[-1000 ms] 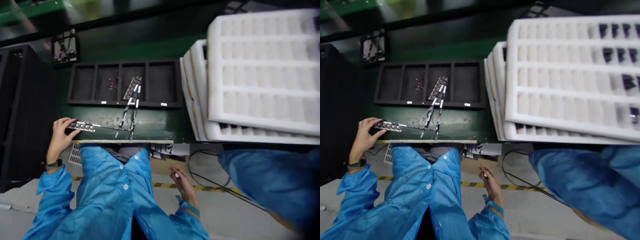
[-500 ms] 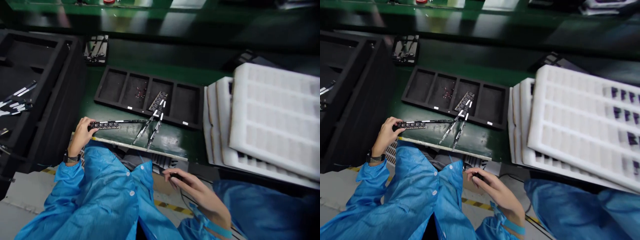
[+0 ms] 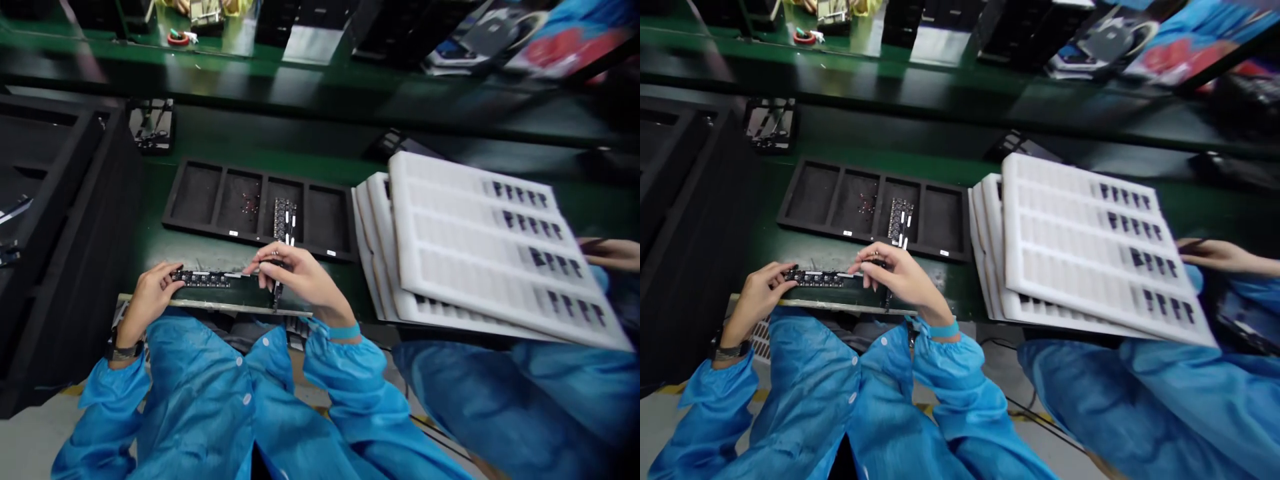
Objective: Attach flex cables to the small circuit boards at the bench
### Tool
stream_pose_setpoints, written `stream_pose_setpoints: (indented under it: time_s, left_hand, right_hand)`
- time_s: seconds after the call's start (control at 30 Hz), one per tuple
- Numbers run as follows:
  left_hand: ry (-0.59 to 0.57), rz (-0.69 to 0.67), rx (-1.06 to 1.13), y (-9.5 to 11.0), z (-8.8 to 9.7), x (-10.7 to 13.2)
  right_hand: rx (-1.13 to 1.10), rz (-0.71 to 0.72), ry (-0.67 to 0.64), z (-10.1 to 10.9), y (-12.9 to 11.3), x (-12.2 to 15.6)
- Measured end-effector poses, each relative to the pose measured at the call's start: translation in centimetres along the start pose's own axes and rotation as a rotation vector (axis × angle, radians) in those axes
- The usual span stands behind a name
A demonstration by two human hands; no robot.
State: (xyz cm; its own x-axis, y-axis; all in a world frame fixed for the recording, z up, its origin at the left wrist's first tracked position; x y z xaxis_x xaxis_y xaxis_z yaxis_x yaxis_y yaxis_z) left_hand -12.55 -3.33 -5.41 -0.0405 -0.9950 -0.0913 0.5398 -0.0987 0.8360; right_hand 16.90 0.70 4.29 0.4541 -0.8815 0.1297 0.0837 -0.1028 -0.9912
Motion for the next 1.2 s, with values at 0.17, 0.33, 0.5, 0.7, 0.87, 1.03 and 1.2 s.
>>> stream_pose_setpoints:
  time_s: [0.17, 0.33, 0.5, 0.7, 0.87, 1.03, 1.2]
  left_hand:
    - [0.037, 0.035, -0.101, -0.3, 0.3, -0.2]
    - [0.037, -0.074, -0.197, -0.1, -0.1, -1.7]
    - [-0.019, -0.171, -0.202, 0.2, -0.7, -2.3]
    - [0.035, -0.169, -0.140, 0.4, -1.0, -1.8]
    - [0.096, -0.008, 0.088, 1.2, 0.3, -1.9]
    - [0.159, 0.005, 0.268, 5.8, 3.1, -3.0]
    - [-0.135, -0.016, 0.279, 10.2, 4.6, -4.7]
  right_hand:
    - [0.082, 0.048, -0.001, 1.9, -0.2, -3.8]
    - [0.073, 0.055, -0.011, 2.9, 0.5, -7.4]
    - [0.098, 0.090, 0.025, 3.0, 1.7, -9.9]
    - [0.121, 0.109, 0.053, 3.3, 2.0, -9.9]
    - [0.136, 0.132, 0.095, 4.4, 1.6, -9.2]
    - [0.153, 0.150, 0.137, 5.3, 1.3, -8.9]
    - [0.106, 0.158, 0.220, 7.2, 0.8, -8.3]
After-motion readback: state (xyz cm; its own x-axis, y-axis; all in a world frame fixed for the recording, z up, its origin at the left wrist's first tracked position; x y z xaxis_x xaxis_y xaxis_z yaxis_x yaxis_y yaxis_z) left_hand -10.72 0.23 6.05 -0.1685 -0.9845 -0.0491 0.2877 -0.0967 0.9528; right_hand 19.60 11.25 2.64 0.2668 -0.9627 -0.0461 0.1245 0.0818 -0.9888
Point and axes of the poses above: each hand's wrist, its own x-axis away from the middle knuckle, its own z-axis out of the back of the hand, y = z × x, the point moved 4 cm from there along -x, towards the middle knuckle, and after that the axes turned 3 degrees about y, right-handed, at the moved point
